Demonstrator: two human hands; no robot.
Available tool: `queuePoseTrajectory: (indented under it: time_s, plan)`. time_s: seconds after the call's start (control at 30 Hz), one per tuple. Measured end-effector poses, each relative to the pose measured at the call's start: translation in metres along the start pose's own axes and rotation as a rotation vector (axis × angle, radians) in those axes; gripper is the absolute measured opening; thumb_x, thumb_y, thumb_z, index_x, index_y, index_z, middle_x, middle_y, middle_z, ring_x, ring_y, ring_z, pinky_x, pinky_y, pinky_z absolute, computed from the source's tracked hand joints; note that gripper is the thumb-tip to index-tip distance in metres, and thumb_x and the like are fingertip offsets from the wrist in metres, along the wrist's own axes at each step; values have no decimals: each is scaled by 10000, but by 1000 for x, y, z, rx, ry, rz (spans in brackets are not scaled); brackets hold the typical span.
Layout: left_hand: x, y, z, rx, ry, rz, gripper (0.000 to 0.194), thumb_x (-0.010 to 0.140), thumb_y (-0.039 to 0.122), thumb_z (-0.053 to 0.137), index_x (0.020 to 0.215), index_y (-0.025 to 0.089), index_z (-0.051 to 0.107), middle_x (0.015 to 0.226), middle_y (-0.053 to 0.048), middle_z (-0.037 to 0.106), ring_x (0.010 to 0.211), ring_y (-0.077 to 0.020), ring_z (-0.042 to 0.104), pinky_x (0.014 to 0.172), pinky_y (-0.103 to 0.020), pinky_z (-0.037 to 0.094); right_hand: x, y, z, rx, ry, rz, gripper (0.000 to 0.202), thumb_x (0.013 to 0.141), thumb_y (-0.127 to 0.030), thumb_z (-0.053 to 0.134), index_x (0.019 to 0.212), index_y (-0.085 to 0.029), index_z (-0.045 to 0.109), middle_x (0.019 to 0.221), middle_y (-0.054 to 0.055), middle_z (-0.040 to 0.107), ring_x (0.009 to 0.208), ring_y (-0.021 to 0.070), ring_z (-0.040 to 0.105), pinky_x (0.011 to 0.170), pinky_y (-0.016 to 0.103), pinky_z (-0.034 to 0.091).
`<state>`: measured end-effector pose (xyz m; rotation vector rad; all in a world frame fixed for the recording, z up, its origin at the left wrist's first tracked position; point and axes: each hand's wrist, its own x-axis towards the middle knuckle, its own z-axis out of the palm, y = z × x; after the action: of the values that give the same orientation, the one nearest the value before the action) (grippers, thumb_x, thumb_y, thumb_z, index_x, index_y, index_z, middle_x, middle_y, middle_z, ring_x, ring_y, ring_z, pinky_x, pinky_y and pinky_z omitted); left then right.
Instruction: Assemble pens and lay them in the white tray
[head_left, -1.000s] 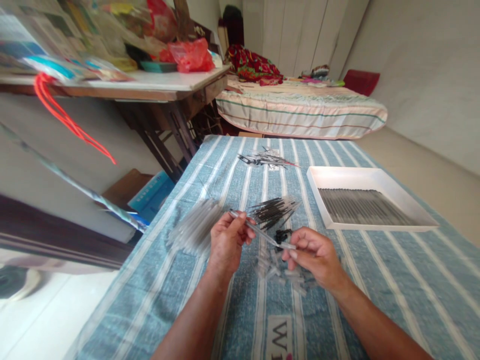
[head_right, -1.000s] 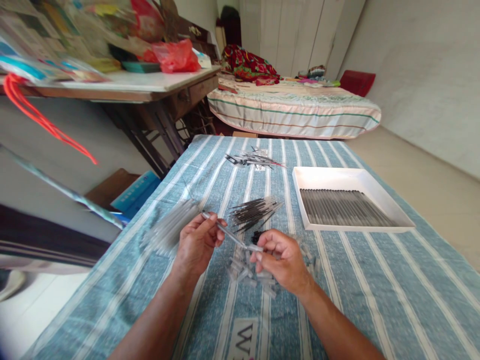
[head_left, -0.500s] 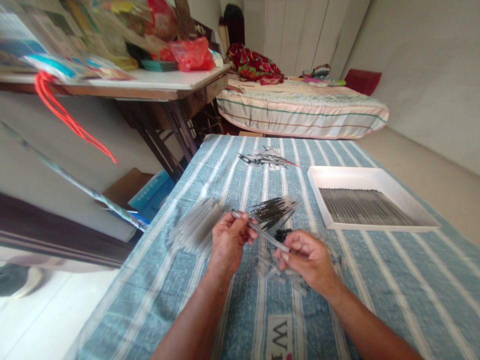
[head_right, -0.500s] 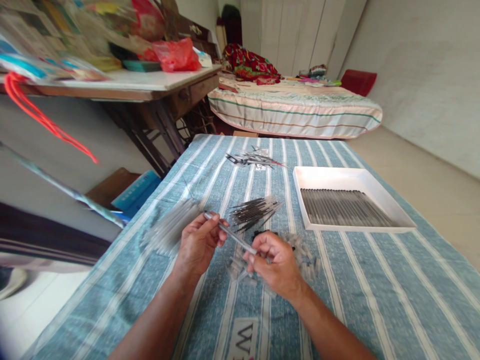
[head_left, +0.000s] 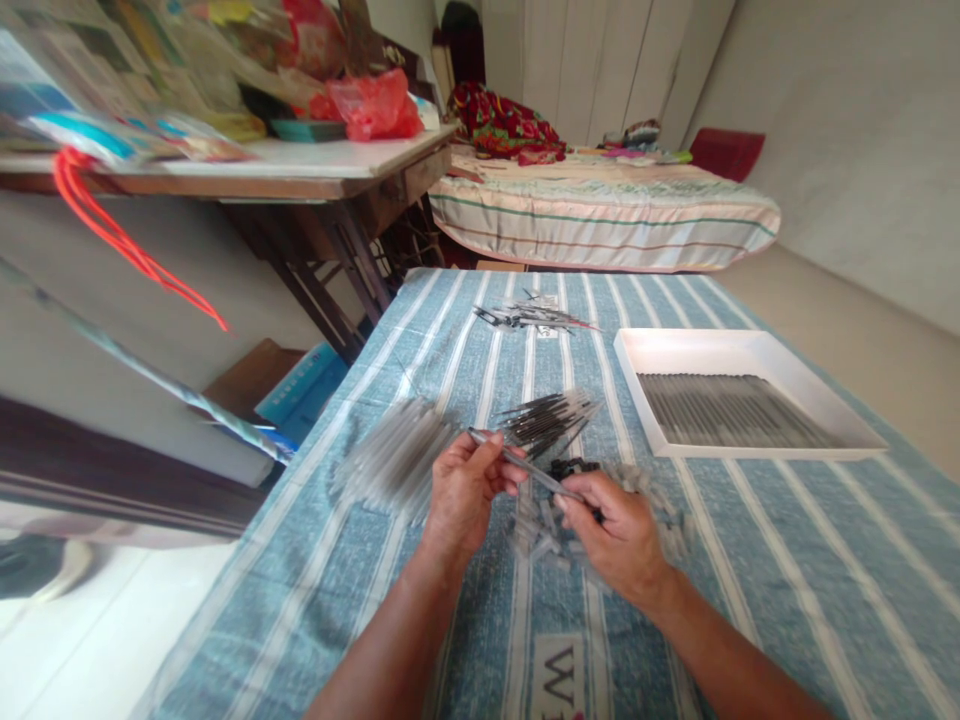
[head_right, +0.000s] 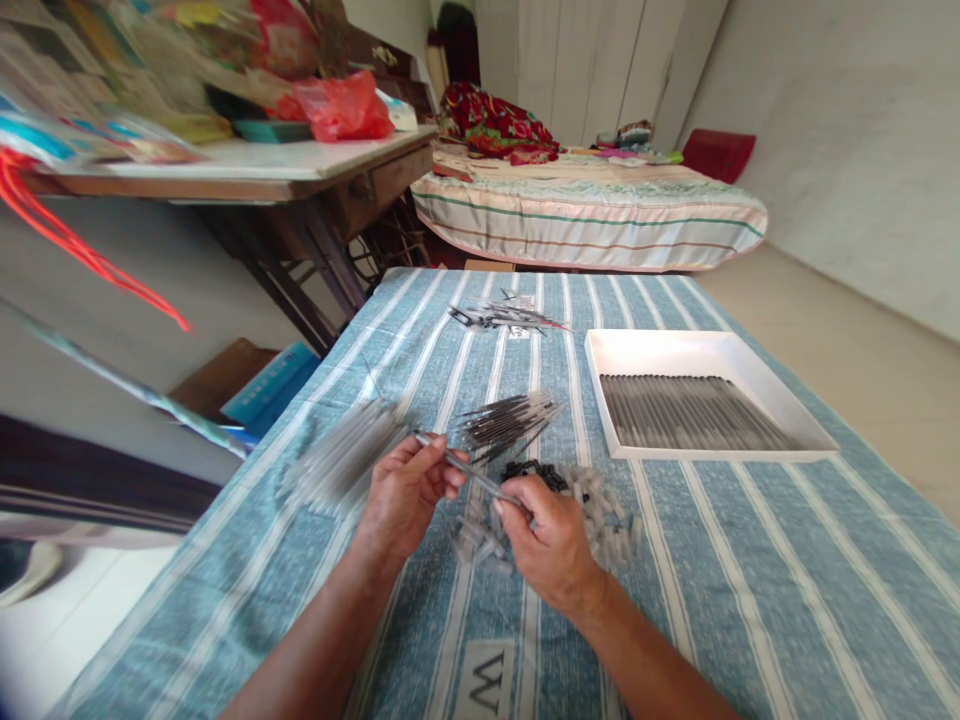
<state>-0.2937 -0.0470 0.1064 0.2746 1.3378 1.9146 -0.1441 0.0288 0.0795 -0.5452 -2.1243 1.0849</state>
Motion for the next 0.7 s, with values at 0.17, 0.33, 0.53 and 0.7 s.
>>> queuePoseTrajectory:
  time_s: [0.17,0.33,0.53,0.7]
  plan:
    - [0,-5,2,9,16,10,177,708,224,671,762,138,526,617,-45,700,422,-121,609,392,-193,466,-1,4,2,-57,44,-78,54,848,-190,514,832,-181,564,580,-25,607,503,97,578,507,194,440]
    - [0,-8,4,6,50,-1,189,690,218,681,764,141,525,608,-50,701,421,-127,611,392,-195,473,-2,6,3,-52,53,-63,62,857,-190,498,826,-184,552,580,-27,602,506,97,578,516,193,438]
    - [3,-8,5,4,58,-47,169,669,215,696,722,131,559,589,-39,693,393,-105,578,385,-189,470,1,3,5,-82,51,-127,90,868,-187,463,816,-176,536,557,-28,574,486,93,549,500,188,399]
    - [10,2,4,48,139,-24,213,579,197,748,709,135,592,583,-38,694,399,-113,563,375,-191,457,14,-3,7,-317,51,-241,179,881,-200,390,764,-172,523,569,-2,575,504,120,550,500,222,376]
